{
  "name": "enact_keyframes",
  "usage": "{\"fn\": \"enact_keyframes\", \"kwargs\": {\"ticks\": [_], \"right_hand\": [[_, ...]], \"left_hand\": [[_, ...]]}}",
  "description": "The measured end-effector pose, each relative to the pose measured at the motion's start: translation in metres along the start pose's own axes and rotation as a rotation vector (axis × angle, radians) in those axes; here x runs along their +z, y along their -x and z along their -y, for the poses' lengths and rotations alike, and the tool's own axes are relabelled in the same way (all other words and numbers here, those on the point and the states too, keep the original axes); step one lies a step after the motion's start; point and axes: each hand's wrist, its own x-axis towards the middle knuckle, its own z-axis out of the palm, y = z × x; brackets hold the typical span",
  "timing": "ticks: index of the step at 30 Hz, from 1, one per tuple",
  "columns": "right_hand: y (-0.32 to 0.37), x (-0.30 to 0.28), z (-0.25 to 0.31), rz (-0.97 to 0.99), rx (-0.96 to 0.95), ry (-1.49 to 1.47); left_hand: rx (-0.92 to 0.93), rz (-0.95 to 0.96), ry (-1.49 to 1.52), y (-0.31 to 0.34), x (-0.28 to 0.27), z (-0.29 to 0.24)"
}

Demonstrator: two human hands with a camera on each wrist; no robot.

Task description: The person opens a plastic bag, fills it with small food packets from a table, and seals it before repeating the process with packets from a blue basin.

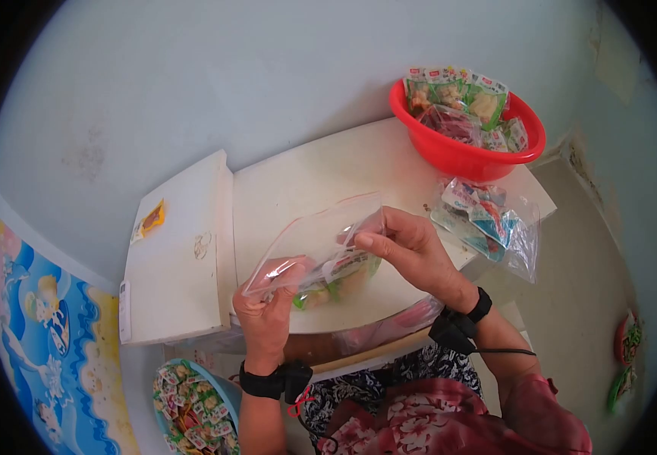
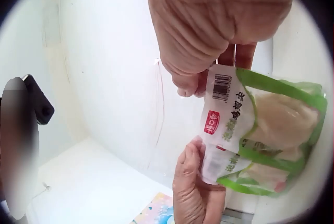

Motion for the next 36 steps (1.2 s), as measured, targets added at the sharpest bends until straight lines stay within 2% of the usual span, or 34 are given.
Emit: {"fn": "enact_keyframes", "kwargs": {"ticks": [2,5,9,11,14,18,20,24,26,29,32,36], "right_hand": [[-0.003,0.003,0.006,-0.037,0.073,0.014],[-0.007,0.001,0.005,-0.088,0.139,0.079],[-0.013,-0.006,-0.009,-0.142,0.134,0.181],[-0.013,-0.004,-0.004,-0.16,0.218,0.155],[-0.012,-0.009,-0.001,-0.091,0.304,0.173],[-0.01,-0.023,-0.012,0.05,0.319,0.197],[-0.01,-0.025,-0.014,0.058,0.329,0.209],[-0.007,-0.02,-0.012,0.025,0.351,0.218],[-0.006,-0.019,-0.017,0.042,0.331,0.25],[-0.002,-0.02,-0.017,0.054,0.267,0.324],[0.004,-0.025,-0.017,0.094,0.178,0.315],[0.015,-0.037,-0.024,0.168,0.057,0.358]], "left_hand": [[0.012,-0.013,-0.019,-0.001,-0.002,0.003],[-0.183,-0.072,0.01,-0.004,-0.002,-0.001],[-0.241,-0.168,0.119,-0.006,0.001,-0.002],[-0.251,-0.172,0.174,-0.003,-0.002,0.003],[-0.215,-0.114,0.059,-0.005,-0.012,0.001],[-0.244,-0.027,0.061,-0.007,-0.019,0.011],[-0.233,0.058,0.032,-0.007,-0.028,0.022],[-0.162,0.112,-0.001,-0.005,-0.03,0.017],[-0.113,0.124,-0.027,-0.002,-0.03,0.017],[0.064,0.194,-0.14,0.001,-0.028,0.019],[0.005,0.173,-0.231,0.007,-0.025,0.029],[0.009,0.161,-0.207,0.01,-0.028,0.045]]}}
